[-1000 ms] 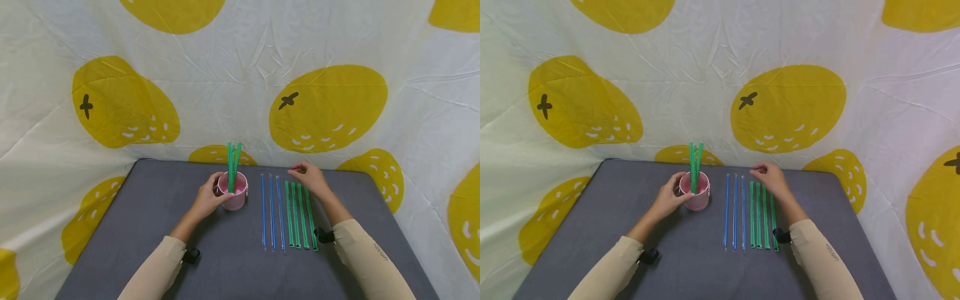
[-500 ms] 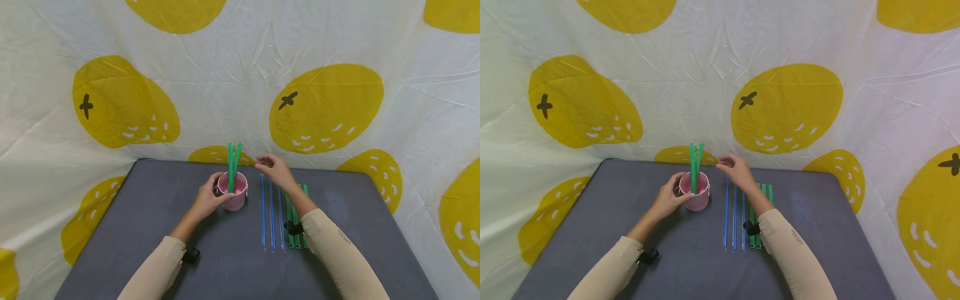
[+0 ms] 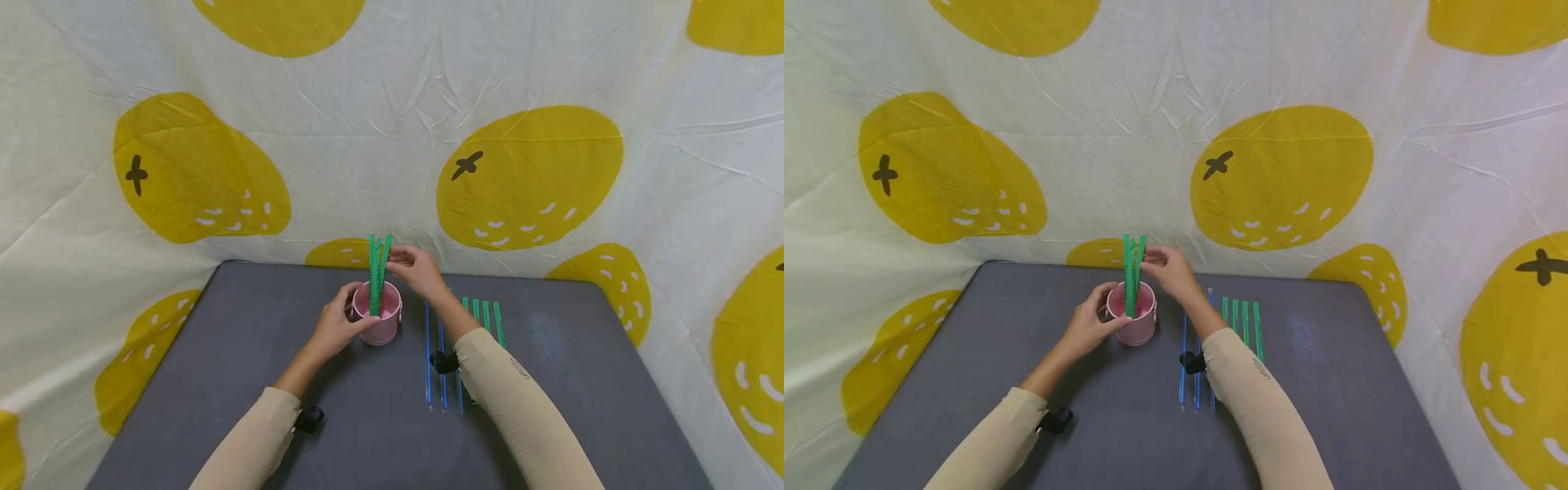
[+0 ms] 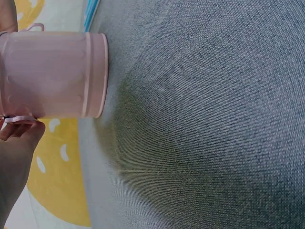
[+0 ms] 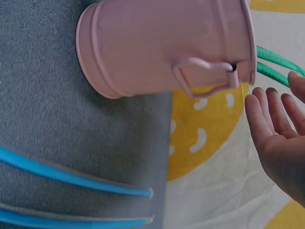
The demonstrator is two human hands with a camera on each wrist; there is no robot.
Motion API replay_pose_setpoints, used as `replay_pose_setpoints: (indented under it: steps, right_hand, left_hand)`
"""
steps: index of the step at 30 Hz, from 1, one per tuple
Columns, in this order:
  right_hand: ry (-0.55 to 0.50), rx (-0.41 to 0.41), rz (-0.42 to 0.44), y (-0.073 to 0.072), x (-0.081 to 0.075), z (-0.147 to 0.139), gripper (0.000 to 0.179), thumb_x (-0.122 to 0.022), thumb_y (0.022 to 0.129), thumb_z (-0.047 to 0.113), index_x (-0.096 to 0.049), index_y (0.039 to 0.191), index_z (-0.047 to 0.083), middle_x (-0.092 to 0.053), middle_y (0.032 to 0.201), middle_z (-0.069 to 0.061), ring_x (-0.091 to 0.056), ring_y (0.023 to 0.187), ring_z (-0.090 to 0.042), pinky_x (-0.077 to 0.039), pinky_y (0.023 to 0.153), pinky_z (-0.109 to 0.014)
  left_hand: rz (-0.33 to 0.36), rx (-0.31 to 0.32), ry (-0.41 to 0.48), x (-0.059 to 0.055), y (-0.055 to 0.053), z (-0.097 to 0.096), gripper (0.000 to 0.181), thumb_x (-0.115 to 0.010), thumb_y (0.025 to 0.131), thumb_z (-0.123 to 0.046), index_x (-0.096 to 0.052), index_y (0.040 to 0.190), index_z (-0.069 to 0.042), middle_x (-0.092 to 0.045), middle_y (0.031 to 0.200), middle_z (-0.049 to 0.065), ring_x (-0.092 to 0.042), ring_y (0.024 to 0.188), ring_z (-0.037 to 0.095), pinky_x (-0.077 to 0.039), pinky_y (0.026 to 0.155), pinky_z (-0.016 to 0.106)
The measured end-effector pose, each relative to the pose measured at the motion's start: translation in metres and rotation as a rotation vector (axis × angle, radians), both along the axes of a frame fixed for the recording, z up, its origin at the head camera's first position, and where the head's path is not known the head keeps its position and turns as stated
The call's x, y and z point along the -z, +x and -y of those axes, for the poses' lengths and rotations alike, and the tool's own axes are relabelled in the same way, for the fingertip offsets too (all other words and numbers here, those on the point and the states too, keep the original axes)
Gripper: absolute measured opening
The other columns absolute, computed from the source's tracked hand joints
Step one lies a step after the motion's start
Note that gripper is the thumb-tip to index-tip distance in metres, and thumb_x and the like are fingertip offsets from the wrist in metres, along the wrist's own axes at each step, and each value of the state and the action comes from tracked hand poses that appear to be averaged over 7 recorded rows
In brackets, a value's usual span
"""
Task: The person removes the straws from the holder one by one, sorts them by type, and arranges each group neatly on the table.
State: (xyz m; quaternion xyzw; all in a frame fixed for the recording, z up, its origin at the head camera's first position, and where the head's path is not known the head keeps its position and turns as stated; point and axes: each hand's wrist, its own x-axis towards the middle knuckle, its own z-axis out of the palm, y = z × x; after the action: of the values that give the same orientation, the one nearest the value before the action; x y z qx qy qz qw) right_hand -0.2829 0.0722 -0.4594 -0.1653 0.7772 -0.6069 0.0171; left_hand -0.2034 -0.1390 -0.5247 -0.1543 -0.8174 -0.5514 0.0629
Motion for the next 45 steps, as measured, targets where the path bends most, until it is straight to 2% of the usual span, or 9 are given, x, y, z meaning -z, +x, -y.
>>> replay_pose_setpoints:
  steps: [8,12,16,22,27,32,34,40,45]
  right_hand:
    - [0.151,0.07,-0.105,0.004,0.001,0.017,0.029,-0.074,0.095,0.008,-0.068,0.12,-0.005,-0.074,0.109,-0.023,-0.072,0.102,-0.036,-0.06,0.093,-0.043]
    - [0.14,0.082,-0.118,0.006,0.002,0.019,0.027,-0.074,0.095,0.007,-0.069,0.119,-0.004,-0.074,0.106,-0.022,-0.073,0.099,-0.035,-0.061,0.089,-0.04]
    - [0.086,0.081,-0.081,0.006,0.002,0.018,0.027,-0.073,0.096,0.006,-0.068,0.12,-0.005,-0.073,0.106,-0.024,-0.074,0.095,-0.035,-0.064,0.081,-0.041]
    - [0.009,0.079,-0.038,0.006,-0.005,0.014,0.026,-0.072,0.097,0.005,-0.068,0.12,-0.006,-0.071,0.104,-0.023,-0.074,0.093,-0.034,-0.065,0.078,-0.043]
    - [-0.031,0.073,-0.041,0.007,-0.016,0.008,0.028,-0.071,0.097,0.005,-0.066,0.121,-0.009,-0.069,0.103,-0.02,-0.073,0.087,-0.025,-0.065,0.078,-0.041]
    - [-0.036,0.104,-0.043,0.01,-0.033,0.0,0.029,-0.071,0.097,0.006,-0.066,0.123,-0.007,-0.067,0.102,-0.015,-0.072,0.092,-0.031,-0.065,0.077,-0.038]
    - [-0.042,0.107,-0.05,0.011,-0.04,-0.005,0.03,-0.071,0.098,0.007,-0.065,0.123,-0.007,-0.066,0.103,-0.015,-0.072,0.095,-0.034,-0.065,0.079,-0.038]
    - [-0.073,0.108,-0.119,0.014,-0.064,-0.019,0.025,-0.07,0.098,0.005,-0.067,0.119,-0.007,-0.067,0.101,-0.015,-0.071,0.085,-0.015,-0.065,0.08,-0.038]
    - [-0.139,0.106,-0.164,0.015,-0.081,-0.034,0.026,-0.071,0.097,0.004,-0.066,0.118,-0.01,-0.067,0.096,-0.007,-0.071,0.082,-0.01,-0.065,0.077,-0.035]
  left_hand:
    - [0.003,0.005,-0.008,0.002,0.001,0.002,0.081,-0.089,0.083,-0.026,-0.046,0.148,-0.007,-0.063,0.137,0.017,-0.063,0.127,0.034,-0.053,0.106,0.051]
    - [0.006,0.004,-0.007,0.003,0.002,0.002,0.081,-0.089,0.083,-0.026,-0.046,0.148,-0.006,-0.064,0.137,0.018,-0.063,0.126,0.035,-0.054,0.105,0.052]
    - [0.004,0.004,-0.003,0.003,0.002,0.001,0.082,-0.089,0.083,-0.027,-0.046,0.148,-0.006,-0.064,0.137,0.017,-0.063,0.127,0.034,-0.053,0.105,0.052]
    - [0.01,0.012,0.019,0.002,0.002,0.001,0.082,-0.09,0.082,-0.027,-0.046,0.148,-0.008,-0.063,0.137,0.018,-0.062,0.127,0.035,-0.052,0.106,0.055]
    - [0.025,0.005,0.032,0.001,0.002,0.001,0.081,-0.089,0.082,-0.019,-0.045,0.149,-0.006,-0.062,0.137,0.024,-0.061,0.127,0.04,-0.05,0.107,0.057]
    - [0.034,-0.006,0.02,0.001,0.001,0.001,0.083,-0.09,0.082,-0.017,-0.044,0.15,-0.006,-0.062,0.138,0.024,-0.061,0.127,0.038,-0.05,0.107,0.056]
    - [0.025,-0.003,0.014,0.002,0.001,0.002,0.082,-0.09,0.081,-0.022,-0.046,0.149,-0.009,-0.063,0.137,0.02,-0.062,0.126,0.035,-0.052,0.107,0.054]
    - [0.019,0.011,0.012,0.002,0.0,0.003,0.084,-0.09,0.081,-0.028,-0.045,0.149,-0.006,-0.061,0.139,0.024,-0.06,0.128,0.042,-0.052,0.106,0.055]
    - [0.016,0.014,0.005,0.002,-0.001,0.002,0.086,-0.09,0.081,-0.028,-0.044,0.149,-0.003,-0.06,0.139,0.027,-0.058,0.129,0.045,-0.051,0.107,0.056]
